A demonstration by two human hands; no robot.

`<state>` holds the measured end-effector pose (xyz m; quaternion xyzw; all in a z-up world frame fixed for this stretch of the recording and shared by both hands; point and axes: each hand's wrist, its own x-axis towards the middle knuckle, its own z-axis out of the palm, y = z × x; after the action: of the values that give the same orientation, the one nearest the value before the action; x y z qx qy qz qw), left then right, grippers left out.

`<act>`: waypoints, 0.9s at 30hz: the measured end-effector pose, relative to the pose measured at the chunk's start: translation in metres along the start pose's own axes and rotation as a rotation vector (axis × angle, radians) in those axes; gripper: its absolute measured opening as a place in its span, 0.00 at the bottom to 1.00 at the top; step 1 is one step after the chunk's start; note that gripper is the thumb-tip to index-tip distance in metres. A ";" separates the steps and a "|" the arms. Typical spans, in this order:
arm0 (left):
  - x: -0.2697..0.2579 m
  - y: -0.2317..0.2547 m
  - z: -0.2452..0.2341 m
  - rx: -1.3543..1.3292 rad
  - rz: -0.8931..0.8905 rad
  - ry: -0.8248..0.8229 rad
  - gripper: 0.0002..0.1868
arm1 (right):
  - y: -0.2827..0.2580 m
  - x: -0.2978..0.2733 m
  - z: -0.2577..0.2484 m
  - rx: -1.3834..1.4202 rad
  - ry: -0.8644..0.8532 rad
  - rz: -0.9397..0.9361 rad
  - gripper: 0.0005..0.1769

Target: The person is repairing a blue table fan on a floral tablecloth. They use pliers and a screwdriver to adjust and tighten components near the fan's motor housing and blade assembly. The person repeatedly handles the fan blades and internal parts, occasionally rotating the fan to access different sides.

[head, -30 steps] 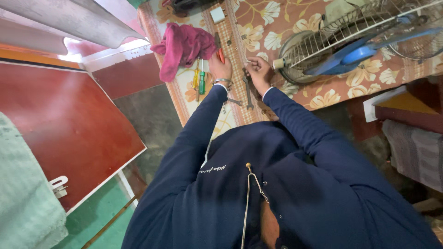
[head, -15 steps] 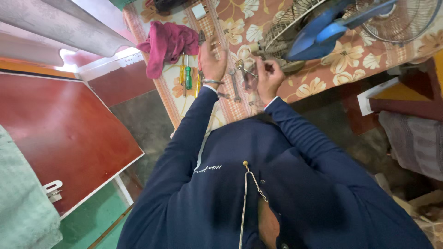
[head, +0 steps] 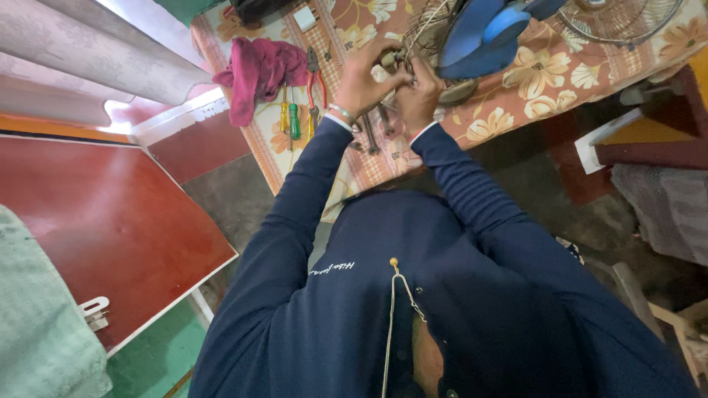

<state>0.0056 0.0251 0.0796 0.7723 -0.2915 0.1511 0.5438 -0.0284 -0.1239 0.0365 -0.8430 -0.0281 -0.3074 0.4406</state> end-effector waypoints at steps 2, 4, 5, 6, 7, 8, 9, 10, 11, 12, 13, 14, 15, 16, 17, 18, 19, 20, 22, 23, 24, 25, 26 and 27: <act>0.005 0.000 0.008 0.012 -0.148 0.017 0.18 | 0.001 -0.002 -0.001 0.032 -0.012 -0.017 0.09; 0.007 -0.002 0.009 0.019 -0.102 0.041 0.17 | 0.000 -0.002 -0.002 0.070 -0.004 -0.091 0.12; 0.007 -0.003 0.010 0.021 -0.078 0.054 0.16 | -0.001 -0.002 -0.002 0.064 0.007 -0.097 0.11; 0.006 -0.003 0.010 0.022 -0.074 0.058 0.16 | -0.002 -0.002 -0.001 0.059 0.019 -0.103 0.11; 0.005 -0.004 0.010 0.024 -0.069 0.062 0.16 | -0.004 -0.002 -0.002 0.055 0.031 -0.109 0.10; 0.006 -0.004 0.009 0.027 -0.061 0.067 0.15 | -0.006 -0.001 -0.002 0.047 0.020 -0.104 0.09; 0.007 -0.005 0.009 0.018 -0.061 0.069 0.15 | -0.007 -0.001 -0.003 0.040 0.010 -0.099 0.08; 0.005 -0.005 0.009 0.008 -0.064 0.068 0.15 | -0.009 -0.002 -0.005 0.032 -0.002 -0.090 0.07; 0.005 -0.005 0.010 -0.001 -0.067 0.067 0.15 | -0.010 -0.002 -0.006 0.039 -0.013 -0.079 0.07; 0.004 -0.005 0.011 -0.016 -0.075 0.064 0.16 | -0.010 -0.003 -0.010 0.043 -0.022 -0.068 0.06; 0.003 -0.006 0.012 -0.031 -0.083 0.061 0.16 | -0.010 -0.002 -0.013 0.047 -0.031 -0.056 0.06; 0.003 -0.007 0.013 -0.045 -0.091 0.059 0.16 | -0.010 0.000 -0.015 0.035 -0.018 -0.083 0.05; 0.004 -0.009 0.014 -0.084 -0.101 0.046 0.19 | -0.010 0.003 -0.017 0.023 -0.006 -0.110 0.05; 0.002 -0.012 0.014 -0.119 -0.115 0.036 0.22 | -0.010 0.004 -0.018 0.015 0.002 -0.136 0.04; -0.001 -0.015 0.014 -0.155 -0.129 0.026 0.25 | -0.011 0.006 -0.019 0.045 0.009 -0.133 0.06; -0.003 -0.017 0.015 -0.223 -0.171 0.005 0.23 | -0.010 0.010 -0.020 0.076 0.016 -0.132 0.08; -0.004 -0.020 0.016 -0.292 -0.213 -0.017 0.21 | -0.010 0.012 -0.022 0.107 0.024 -0.131 0.10; -0.009 -0.022 0.018 -0.360 -0.257 -0.038 0.19 | -0.009 0.011 -0.025 0.108 0.021 -0.129 0.10; -0.016 -0.024 0.027 -0.332 -0.256 0.008 0.17 | -0.006 0.008 -0.035 0.108 0.017 -0.125 0.10; -0.018 -0.026 0.031 -0.320 -0.255 0.030 0.17 | -0.003 0.008 -0.036 0.094 0.026 -0.132 0.09; -0.019 -0.027 0.036 -0.270 -0.227 0.044 0.17 | 0.001 0.007 -0.038 0.076 0.034 -0.137 0.09; -0.020 -0.029 0.041 -0.221 -0.199 0.058 0.18 | 0.005 0.007 -0.040 0.057 0.043 -0.141 0.09; -0.021 -0.029 0.043 -0.168 -0.173 0.072 0.18 | 0.008 0.007 -0.041 0.091 0.032 -0.091 0.09; -0.022 -0.029 0.047 -0.191 -0.178 0.082 0.18 | 0.011 0.008 -0.040 0.125 0.021 -0.040 0.09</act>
<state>0.0019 -0.0050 0.0290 0.7332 -0.2123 0.1052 0.6375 -0.0381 -0.1633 0.0499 -0.8099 -0.0597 -0.3226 0.4862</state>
